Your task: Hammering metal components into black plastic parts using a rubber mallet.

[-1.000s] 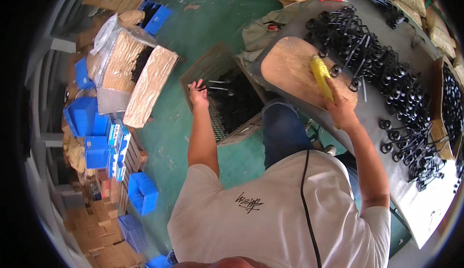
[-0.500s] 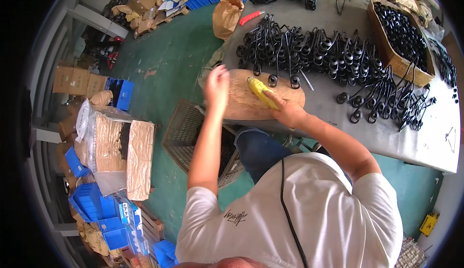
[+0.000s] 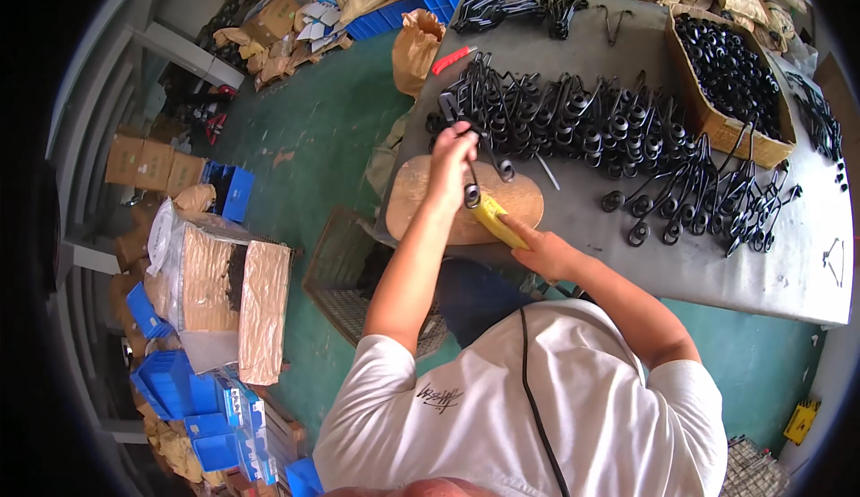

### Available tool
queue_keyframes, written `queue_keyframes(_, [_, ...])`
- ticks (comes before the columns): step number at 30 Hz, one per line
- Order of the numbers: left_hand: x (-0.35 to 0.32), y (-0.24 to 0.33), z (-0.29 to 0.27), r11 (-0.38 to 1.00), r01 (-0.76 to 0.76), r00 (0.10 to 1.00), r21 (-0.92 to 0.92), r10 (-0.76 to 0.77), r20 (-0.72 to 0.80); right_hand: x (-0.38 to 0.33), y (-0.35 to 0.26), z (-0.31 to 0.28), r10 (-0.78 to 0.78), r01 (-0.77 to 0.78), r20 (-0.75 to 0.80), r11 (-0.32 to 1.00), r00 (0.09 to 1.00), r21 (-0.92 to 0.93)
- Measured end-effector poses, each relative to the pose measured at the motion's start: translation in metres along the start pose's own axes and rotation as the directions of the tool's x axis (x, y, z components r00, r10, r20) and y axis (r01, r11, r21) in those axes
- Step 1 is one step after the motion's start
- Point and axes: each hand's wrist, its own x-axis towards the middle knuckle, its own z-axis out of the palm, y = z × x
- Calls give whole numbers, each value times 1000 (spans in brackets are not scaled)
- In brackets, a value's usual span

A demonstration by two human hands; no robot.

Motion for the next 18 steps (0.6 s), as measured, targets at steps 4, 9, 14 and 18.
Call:
queue_keyframes(4, [-37, 40, -62, 997, -44, 997, 70, 48, -64, -14, 20, -1, -122, 127, -35, 964, 992, 232])
queue_keyframes(9, [-50, 33, -107, 940, -52, 993, 337, 83, -80, -28, -53, -32, 76, -67, -38, 979, 996, 193])
queue_keyframes(14, [-55, 36, -113, 922, -91, 953, 377, 191, -237, 14, -101, -14, -354, 396, -464, 918, 812, -7])
queue_keyframes(18, [-54, 41, -118, 676, -87, 923, 732, 331, -196, 76, -82, 12, -493, 482, -465, 863, 735, -153])
